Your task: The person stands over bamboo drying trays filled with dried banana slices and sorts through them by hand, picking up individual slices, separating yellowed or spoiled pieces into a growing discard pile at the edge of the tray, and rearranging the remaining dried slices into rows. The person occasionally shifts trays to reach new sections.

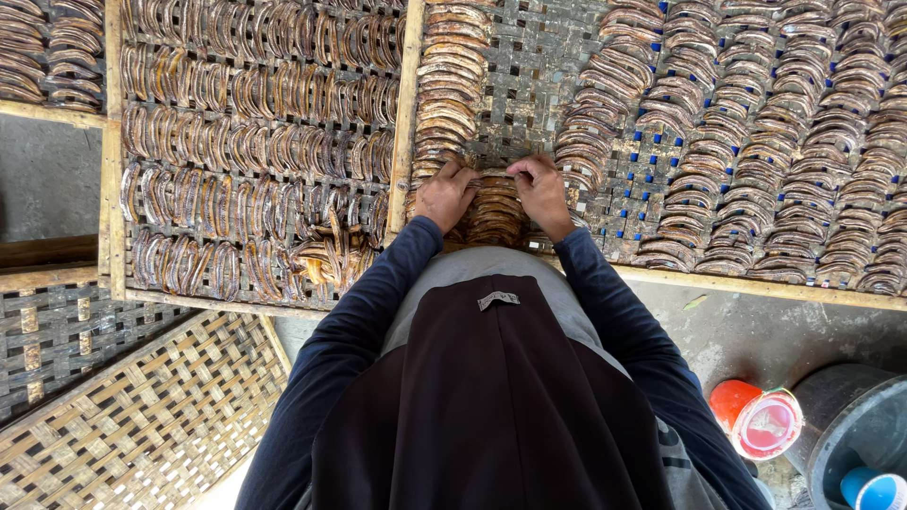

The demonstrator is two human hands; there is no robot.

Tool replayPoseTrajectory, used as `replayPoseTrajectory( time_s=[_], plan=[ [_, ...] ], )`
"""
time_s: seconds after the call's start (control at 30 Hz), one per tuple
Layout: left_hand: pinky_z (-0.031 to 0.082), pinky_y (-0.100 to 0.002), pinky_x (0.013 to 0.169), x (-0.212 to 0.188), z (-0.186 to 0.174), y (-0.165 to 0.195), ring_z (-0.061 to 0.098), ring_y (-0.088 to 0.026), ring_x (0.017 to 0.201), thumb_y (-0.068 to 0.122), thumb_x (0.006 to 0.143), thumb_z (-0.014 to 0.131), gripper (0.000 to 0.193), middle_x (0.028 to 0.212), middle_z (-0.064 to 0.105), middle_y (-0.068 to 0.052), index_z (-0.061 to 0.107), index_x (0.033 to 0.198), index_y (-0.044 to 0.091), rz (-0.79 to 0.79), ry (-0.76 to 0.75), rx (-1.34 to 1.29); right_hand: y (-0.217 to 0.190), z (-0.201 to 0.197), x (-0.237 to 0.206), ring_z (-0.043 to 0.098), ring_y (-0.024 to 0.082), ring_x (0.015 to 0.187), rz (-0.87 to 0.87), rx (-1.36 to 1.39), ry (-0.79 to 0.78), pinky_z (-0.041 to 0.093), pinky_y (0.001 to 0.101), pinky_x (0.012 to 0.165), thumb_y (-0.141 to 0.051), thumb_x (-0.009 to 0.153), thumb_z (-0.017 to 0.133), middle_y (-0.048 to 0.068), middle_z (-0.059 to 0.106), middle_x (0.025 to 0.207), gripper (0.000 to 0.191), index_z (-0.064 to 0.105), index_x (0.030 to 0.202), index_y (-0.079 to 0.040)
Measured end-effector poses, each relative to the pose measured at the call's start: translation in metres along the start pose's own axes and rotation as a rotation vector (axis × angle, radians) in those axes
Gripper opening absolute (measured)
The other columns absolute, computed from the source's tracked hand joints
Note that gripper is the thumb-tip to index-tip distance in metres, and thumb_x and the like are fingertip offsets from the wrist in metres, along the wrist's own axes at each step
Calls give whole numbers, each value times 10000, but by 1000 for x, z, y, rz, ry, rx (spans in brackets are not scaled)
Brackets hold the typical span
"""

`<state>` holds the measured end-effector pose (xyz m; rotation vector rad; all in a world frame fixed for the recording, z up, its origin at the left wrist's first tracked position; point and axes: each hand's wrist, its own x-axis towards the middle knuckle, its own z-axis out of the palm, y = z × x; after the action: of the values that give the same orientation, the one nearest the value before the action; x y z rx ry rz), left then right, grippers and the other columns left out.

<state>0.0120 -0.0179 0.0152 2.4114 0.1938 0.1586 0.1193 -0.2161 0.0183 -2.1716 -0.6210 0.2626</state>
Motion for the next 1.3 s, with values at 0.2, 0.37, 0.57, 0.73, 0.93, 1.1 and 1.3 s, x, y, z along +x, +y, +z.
replayPoseTrajectory(
  time_s=[0.2,0.37,0.57,0.73,0.93,1.1,1.3],
  plan=[
    [581,-443,774,0,-4,-1,720,-331,882,223,906,737,271,1120,662,-108,686,1163,157,-125,-36,-95,3,7,-6,673,299,926,-399,-370,197,521,451,824,40,732,711,58,659,937,163,696,812,-102],
    [606,-339,837,2,-2,-13,731,-233,935,104,965,670,308,1155,716,-104,610,1268,92,-110,21,-560,-15,-4,2,650,243,988,-158,-106,60,565,366,861,65,859,671,94,638,1043,180,663,994,-53],
    [564,-300,961,11,16,-22,678,-152,1091,-25,1063,498,366,1289,685,-73,582,1411,50,-234,-58,-1161,-82,-9,6,660,308,1007,-243,127,-150,588,384,873,-118,872,782,176,554,1133,361,596,1170,-34],
    [588,-306,957,12,14,-18,691,-180,1087,-22,1016,513,458,1213,692,-111,542,1459,90,-293,-117,-1170,-106,-10,2,687,376,922,-435,-264,-66,574,419,794,-132,896,751,188,611,1080,339,605,1192,-53],
    [611,-338,883,20,-3,-20,730,-221,1001,128,974,683,324,1169,700,-138,672,1298,125,-58,-122,-515,-75,-27,12,727,281,901,-251,-42,-56,599,388,800,-36,1008,674,124,711,1055,147,654,1154,-47],
    [596,-399,805,38,7,-18,716,-258,864,171,944,742,151,1065,669,-132,696,1078,120,-65,-27,-273,-44,-17,26,714,266,824,-115,-23,-120,591,388,732,-56,967,720,113,707,967,111,718,1079,-60],
    [550,-480,780,34,14,-10,679,-352,914,186,906,770,190,1005,677,-119,700,1076,140,-173,-16,0,-10,10,28,682,301,929,-375,-290,-124,585,419,842,-71,954,707,133,634,1034,101,699,1055,-67]
  ],
)
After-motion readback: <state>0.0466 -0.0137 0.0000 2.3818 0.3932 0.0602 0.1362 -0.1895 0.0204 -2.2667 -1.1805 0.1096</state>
